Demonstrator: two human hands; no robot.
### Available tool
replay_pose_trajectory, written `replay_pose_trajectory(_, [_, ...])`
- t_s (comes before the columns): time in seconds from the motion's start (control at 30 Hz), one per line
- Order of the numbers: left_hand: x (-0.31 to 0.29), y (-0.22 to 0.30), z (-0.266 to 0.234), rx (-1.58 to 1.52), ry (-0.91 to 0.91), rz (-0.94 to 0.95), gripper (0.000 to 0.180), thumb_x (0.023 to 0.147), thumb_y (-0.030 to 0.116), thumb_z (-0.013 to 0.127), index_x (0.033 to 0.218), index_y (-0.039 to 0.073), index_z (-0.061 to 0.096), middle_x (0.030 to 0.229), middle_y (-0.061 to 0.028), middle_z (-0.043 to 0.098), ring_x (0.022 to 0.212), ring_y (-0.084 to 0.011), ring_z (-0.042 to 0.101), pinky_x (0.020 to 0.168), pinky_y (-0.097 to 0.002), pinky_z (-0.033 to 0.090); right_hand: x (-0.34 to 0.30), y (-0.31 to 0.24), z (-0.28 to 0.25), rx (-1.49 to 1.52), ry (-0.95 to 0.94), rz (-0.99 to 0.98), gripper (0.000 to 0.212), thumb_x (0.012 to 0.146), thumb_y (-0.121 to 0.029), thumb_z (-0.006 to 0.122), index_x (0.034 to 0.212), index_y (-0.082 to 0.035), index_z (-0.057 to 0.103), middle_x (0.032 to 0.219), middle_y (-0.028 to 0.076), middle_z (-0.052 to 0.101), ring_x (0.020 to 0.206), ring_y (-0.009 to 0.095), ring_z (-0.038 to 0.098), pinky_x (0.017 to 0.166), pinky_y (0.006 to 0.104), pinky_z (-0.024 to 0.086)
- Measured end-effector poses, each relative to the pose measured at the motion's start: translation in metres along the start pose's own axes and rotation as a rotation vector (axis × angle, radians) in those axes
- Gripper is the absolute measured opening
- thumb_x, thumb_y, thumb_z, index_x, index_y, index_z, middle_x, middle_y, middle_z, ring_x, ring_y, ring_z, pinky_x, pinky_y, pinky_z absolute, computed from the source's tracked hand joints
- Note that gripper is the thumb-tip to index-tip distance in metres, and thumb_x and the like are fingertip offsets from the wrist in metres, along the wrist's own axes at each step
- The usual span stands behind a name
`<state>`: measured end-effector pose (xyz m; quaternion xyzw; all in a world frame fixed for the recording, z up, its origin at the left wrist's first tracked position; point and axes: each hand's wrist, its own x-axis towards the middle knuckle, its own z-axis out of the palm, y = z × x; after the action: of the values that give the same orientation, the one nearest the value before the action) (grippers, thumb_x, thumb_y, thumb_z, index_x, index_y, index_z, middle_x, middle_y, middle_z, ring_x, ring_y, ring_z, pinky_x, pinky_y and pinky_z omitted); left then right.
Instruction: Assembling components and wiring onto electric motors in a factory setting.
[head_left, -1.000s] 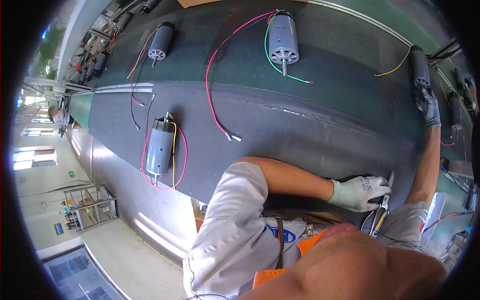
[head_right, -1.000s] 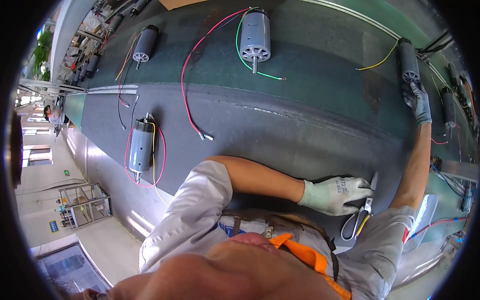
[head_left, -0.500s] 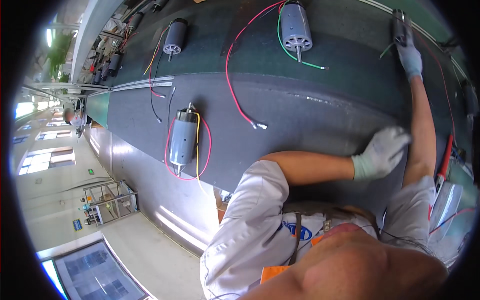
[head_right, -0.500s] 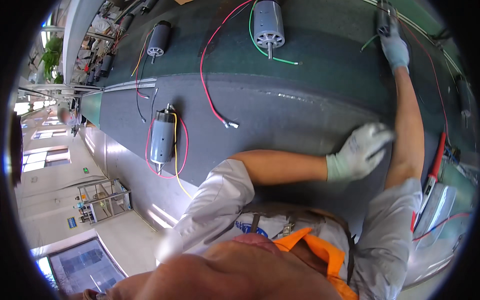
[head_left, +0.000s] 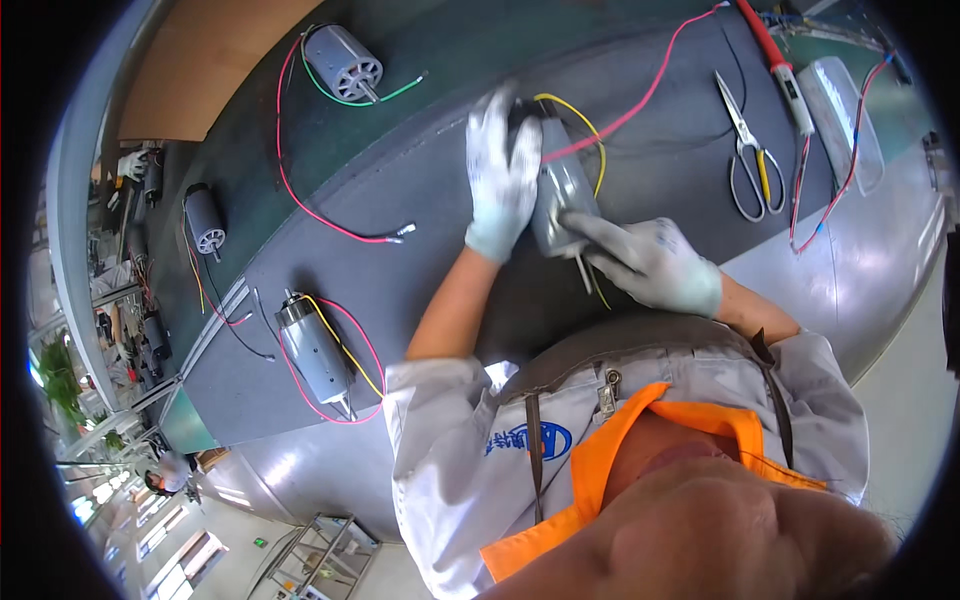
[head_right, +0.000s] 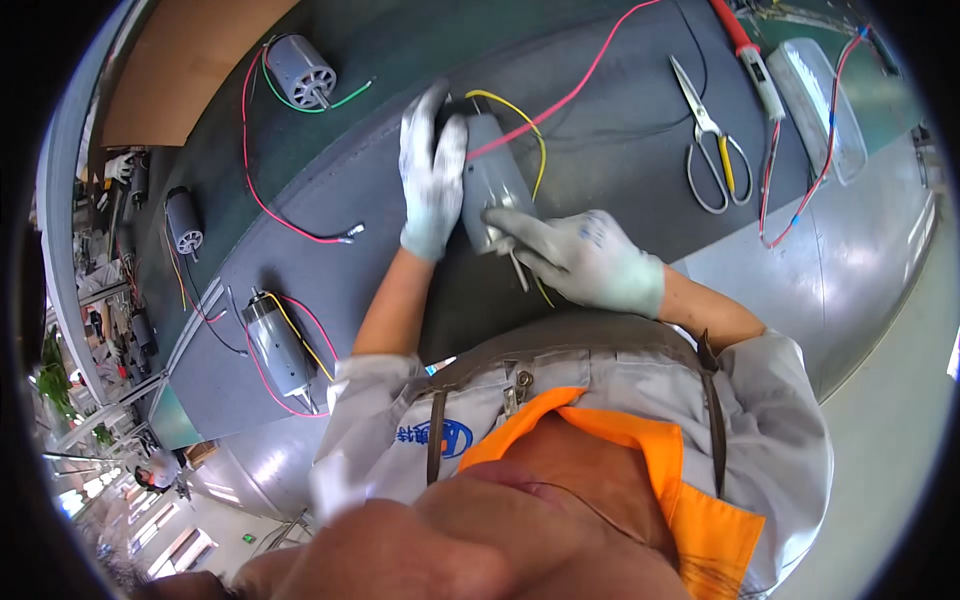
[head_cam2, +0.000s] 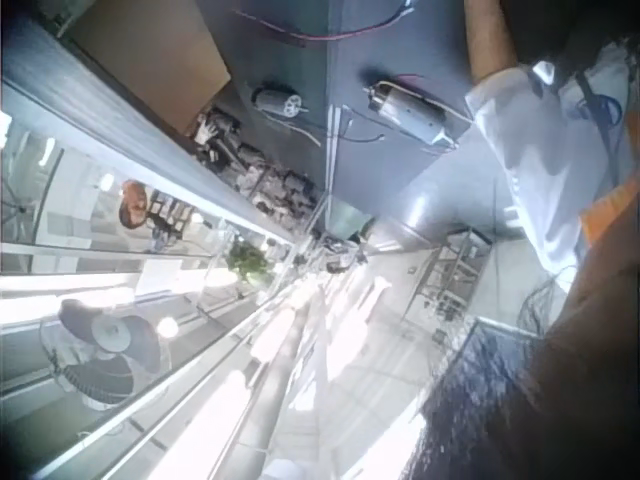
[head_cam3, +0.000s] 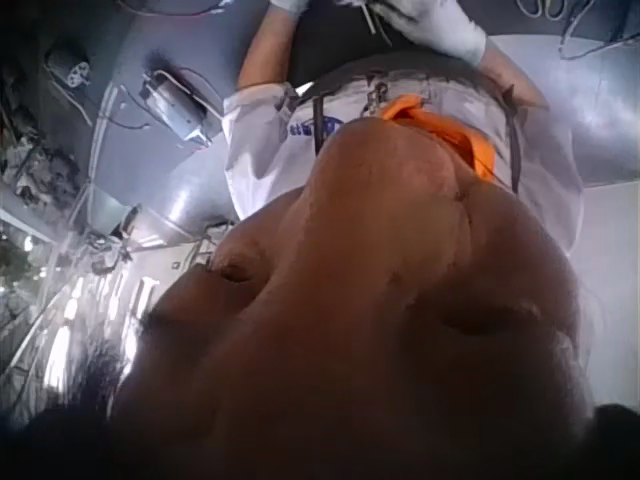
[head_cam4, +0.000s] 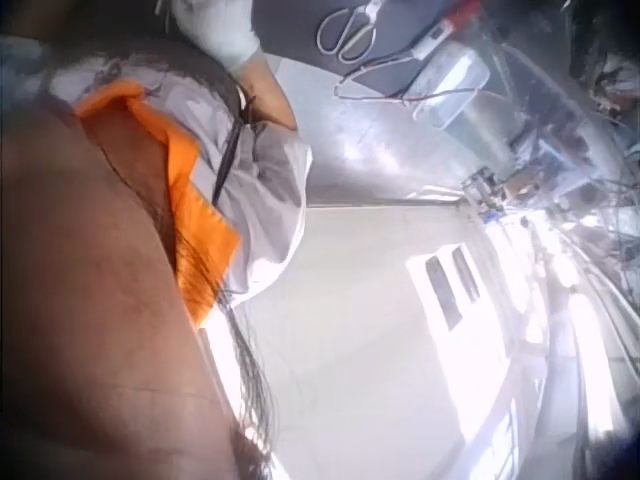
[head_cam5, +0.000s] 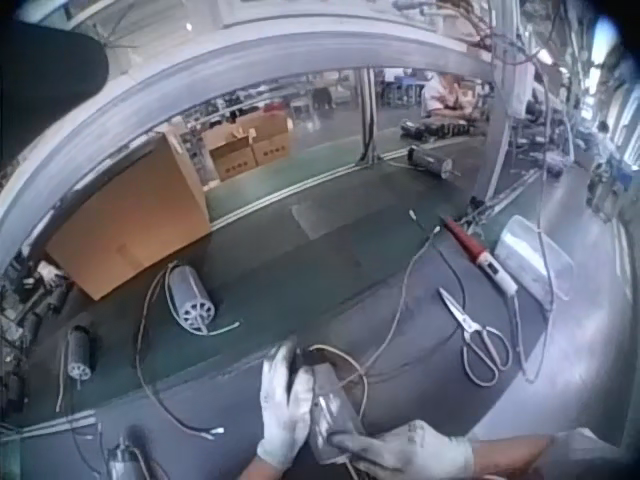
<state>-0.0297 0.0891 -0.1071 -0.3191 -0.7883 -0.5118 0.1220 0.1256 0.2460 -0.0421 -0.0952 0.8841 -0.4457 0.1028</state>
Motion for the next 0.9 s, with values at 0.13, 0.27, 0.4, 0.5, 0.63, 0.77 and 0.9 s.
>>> replay_pose_trajectory(0.13, [-0.048,0.025,-0.022,0.05,-0.064,-0.027,0.041,0.096,0.012,0.059,0.134,-0.003,0.053,0.128,-0.0231,0.056,0.119,-0.0403,0.053,0.102,-0.0469,0.043,0.005,-0.012,-0.008,-0.743,0.469,-0.419,0.059,0.087,-0.008,0.058,0.145,-0.013,0.05,0.111,0.016,0.067,0.108,0.03,0.066,0.102,0.0473,0.044])
replay_pose_trajectory(0.27, [-0.057,0.031,-0.027,0.123,-0.078,0.056,0.041,0.098,0.018,0.057,0.133,-0.002,0.053,0.126,-0.0235,0.057,0.117,-0.0404,0.054,0.101,-0.0465,0.043,0.063,0.072,-0.005,-0.931,0.427,-0.198,0.045,0.085,-0.011,0.056,0.13,-0.012,0.06,0.098,0.014,0.069,0.101,0.031,0.067,0.101,0.0506,0.043])
replay_pose_trajectory(0.4, [-0.06,0.031,-0.073,0.211,-0.305,-0.339,0.047,0.102,0.033,0.056,0.132,-0.003,0.055,0.127,-0.0246,0.059,0.113,-0.0384,0.061,0.096,-0.043,0.049,0.058,0.006,-0.076,-0.909,0.538,-0.111,0.02,0.079,-0.016,0.068,0.098,-0.011,0.067,0.08,0.012,0.067,0.077,0.033,0.066,0.069,0.0445,0.052])
replay_pose_trajectory(0.5, [-0.051,0.021,-0.109,-0.578,-0.476,-1.039,0.056,0.102,0.053,0.049,0.119,0.001,0.062,0.113,-0.0169,0.068,0.102,-0.0247,0.068,0.082,-0.0364,0.053,0.028,-0.037,-0.102,-0.502,0.251,-0.357,0.02,0.079,-0.015,0.068,0.098,-0.008,0.071,0.088,0.013,0.07,0.079,0.033,0.066,0.072,0.0442,0.052])
replay_pose_trajectory(0.63, [-0.015,0.04,-0.091,-0.36,-0.665,-0.851,0.071,0.098,0.067,0.047,0.122,0.001,0.062,0.108,-0.0073,0.066,0.09,-0.0161,0.065,0.085,-0.0331,0.054,0.036,-0.048,0.022,0.017,-0.145,-0.866,0.016,0.069,-0.016,0.07,0.073,-0.001,0.066,0.079,0.016,0.068,0.072,0.033,0.066,0.063,0.0461,0.052])
replay_pose_trajectory(0.77, [0.024,0.083,-0.092,-0.048,-0.934,-1.277,0.068,0.095,0.073,0.046,0.116,0.012,0.067,0.089,0.0015,0.061,0.071,-0.0083,0.054,0.063,-0.0284,0.049,0.048,-0.108,0.148,-0.169,-0.467,-0.737,0.039,0.076,-0.028,0.073,0.105,-0.002,0.07,0.093,0.015,0.073,0.085,0.033,0.072,0.069,0.0427,0.056])
replay_pose_trajectory(0.9, [-0.025,0.016,-0.093,0.236,-0.725,-0.844,0.061,0.102,0.062,0.042,0.094,0.006,0.065,0.074,-0.0025,0.057,0.064,-0.0151,0.052,0.059,-0.0352,0.044,0.047,-0.072,0.047,-0.094,-0.553,-0.682,0.04,0.093,-0.041,0.063,0.105,-0.003,0.066,0.095,0.015,0.071,0.09,0.033,0.069,0.077,0.0458,0.054])
